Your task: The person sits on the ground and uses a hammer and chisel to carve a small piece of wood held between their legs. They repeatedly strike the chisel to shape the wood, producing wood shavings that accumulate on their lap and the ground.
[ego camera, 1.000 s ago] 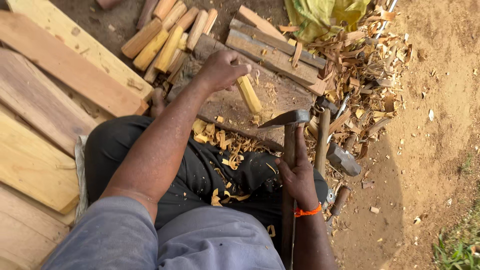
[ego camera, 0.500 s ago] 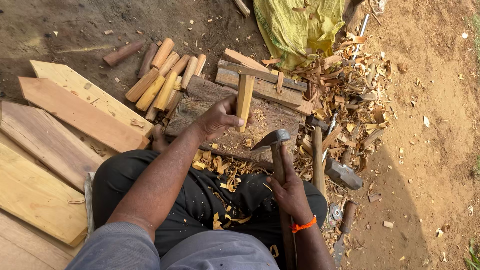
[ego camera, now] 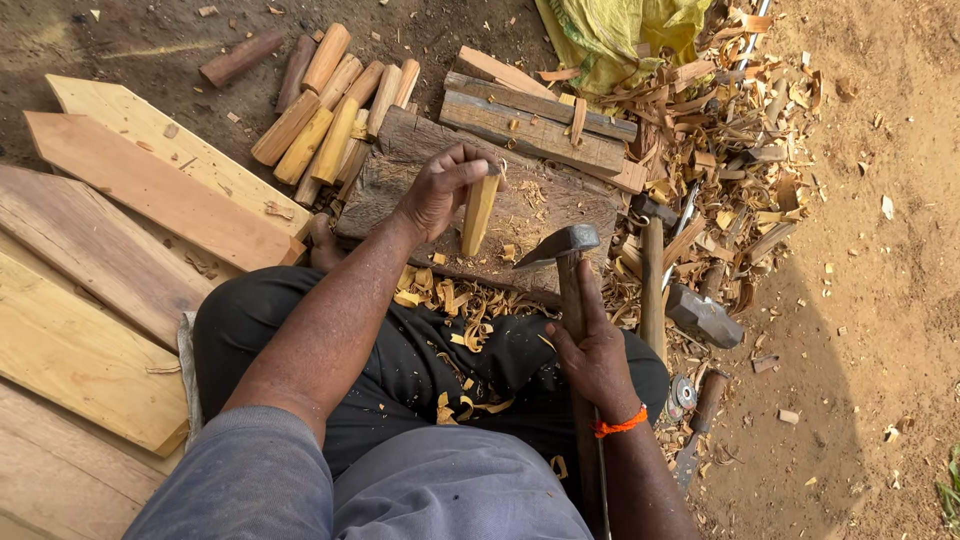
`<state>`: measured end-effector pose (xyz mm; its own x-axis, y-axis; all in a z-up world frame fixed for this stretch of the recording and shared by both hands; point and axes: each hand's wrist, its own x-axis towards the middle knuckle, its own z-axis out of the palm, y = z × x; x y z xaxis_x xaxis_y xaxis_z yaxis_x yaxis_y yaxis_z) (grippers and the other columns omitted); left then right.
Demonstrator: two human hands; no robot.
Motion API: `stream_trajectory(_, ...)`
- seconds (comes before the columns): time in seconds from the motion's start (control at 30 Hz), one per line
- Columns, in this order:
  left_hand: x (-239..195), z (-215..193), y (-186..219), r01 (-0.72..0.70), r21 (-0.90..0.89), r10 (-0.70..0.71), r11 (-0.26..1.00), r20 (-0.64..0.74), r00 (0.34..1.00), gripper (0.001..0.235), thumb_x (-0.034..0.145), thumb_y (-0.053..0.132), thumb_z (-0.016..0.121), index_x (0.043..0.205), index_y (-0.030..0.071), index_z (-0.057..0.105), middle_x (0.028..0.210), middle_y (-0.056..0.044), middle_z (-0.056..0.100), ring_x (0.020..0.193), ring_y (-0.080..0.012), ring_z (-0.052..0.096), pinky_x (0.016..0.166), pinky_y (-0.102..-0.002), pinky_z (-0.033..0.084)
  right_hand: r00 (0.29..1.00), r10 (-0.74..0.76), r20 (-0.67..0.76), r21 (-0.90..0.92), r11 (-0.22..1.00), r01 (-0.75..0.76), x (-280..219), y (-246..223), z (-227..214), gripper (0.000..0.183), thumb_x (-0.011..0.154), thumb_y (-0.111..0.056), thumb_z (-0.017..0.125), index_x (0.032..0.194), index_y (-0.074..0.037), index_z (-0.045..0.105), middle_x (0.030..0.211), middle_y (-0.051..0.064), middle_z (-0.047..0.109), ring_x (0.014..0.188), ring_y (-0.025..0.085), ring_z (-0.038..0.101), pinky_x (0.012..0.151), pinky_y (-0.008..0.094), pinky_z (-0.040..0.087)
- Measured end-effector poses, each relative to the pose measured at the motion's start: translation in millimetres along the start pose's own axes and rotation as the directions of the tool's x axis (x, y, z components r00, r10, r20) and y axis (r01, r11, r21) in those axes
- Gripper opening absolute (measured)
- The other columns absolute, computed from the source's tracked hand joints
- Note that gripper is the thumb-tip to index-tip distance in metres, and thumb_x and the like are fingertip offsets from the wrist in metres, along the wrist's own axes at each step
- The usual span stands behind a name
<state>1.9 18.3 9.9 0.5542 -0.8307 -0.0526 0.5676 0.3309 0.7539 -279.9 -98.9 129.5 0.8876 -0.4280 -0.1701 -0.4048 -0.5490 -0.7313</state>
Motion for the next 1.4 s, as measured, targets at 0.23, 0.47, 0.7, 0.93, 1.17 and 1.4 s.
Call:
stream_trajectory(0.23,3,11,-11,-0.016,-0.054,0.019,0.998,0.048,0.999,0.031,0.087,0.036,0.074,0.099,0.018,0.052,0.09,-0.004,0.064,0.091,-0.0212,0.069,0.089,-0.046,0.062,0.996,-0.002,0.089,-0.031,1.0,0.005,7,-16,1,0.098,0.084,0.002,0.068,0.165,-0.018,0.017,0.157,0.021,0.048,0.142,0.029,0.051,0.107,0.037,0.048)
stream_trajectory(0.47,11,9,-16,0.06,0.008,-0.06,0.998,0.02,0.998,0.023,0.092,0.038,0.057,0.091,0.015,0.051,0.08,-0.004,0.061,0.074,-0.0172,0.061,0.066,-0.039,0.055,0.982,0.154,0.111,0.182,0.968,-0.173,15,-70,-29,0.099,0.091,0.009,0.071,0.173,-0.016,0.021,0.131,0.025,0.062,0.084,0.016,0.057,0.07,0.032,0.052)
stream_trajectory(0.7,20,2,-30,0.0,0.008,0.0,1.0,0.011,1.0,0.017,0.088,0.029,0.059,0.086,0.012,0.056,0.079,-0.002,0.057,0.077,-0.0152,0.054,0.072,-0.035,0.049,0.982,-0.18,-0.054,0.412,0.892,0.187,28,-119,-26,0.091,0.091,0.013,0.069,0.166,-0.009,0.021,0.155,0.011,0.047,0.087,0.008,0.052,0.075,0.024,0.049)
stream_trajectory(0.93,16,5,-31,-0.001,-0.084,0.001,0.996,-0.001,1.0,0.016,0.089,0.023,0.063,0.083,0.012,0.052,0.079,0.002,0.049,0.075,-0.013,0.048,0.072,-0.037,0.047,0.974,-0.223,-0.048,0.259,0.939,0.228,24,-115,-35,0.092,0.091,0.017,0.064,0.169,-0.007,0.022,0.16,0.017,0.044,0.1,0.01,0.054,0.084,0.025,0.051)
stream_trajectory(1.17,15,8,-35,-0.056,0.046,0.054,0.997,0.03,0.998,0.018,0.089,0.025,0.059,0.081,0.01,0.061,0.075,-0.001,0.059,0.073,-0.0124,0.053,0.073,-0.033,0.049,0.94,-0.329,-0.086,0.514,0.794,0.325,16,-131,-38,0.09,0.101,0.018,0.06,0.173,-0.014,0.017,0.172,0.014,0.037,0.101,0.004,0.055,0.081,0.02,0.05)
stream_trajectory(1.4,12,7,-31,-0.044,-0.011,0.044,0.999,0.005,0.999,0.017,0.089,0.023,0.061,0.08,0.01,0.056,0.075,-0.001,0.054,0.071,-0.0141,0.053,0.071,-0.037,0.05,0.978,-0.21,-0.013,0.453,0.87,0.193,16,-112,-33,0.094,0.088,0.023,0.058,0.167,-0.009,0.018,0.176,0.017,0.03,0.091,0.004,0.05,0.075,0.023,0.047)
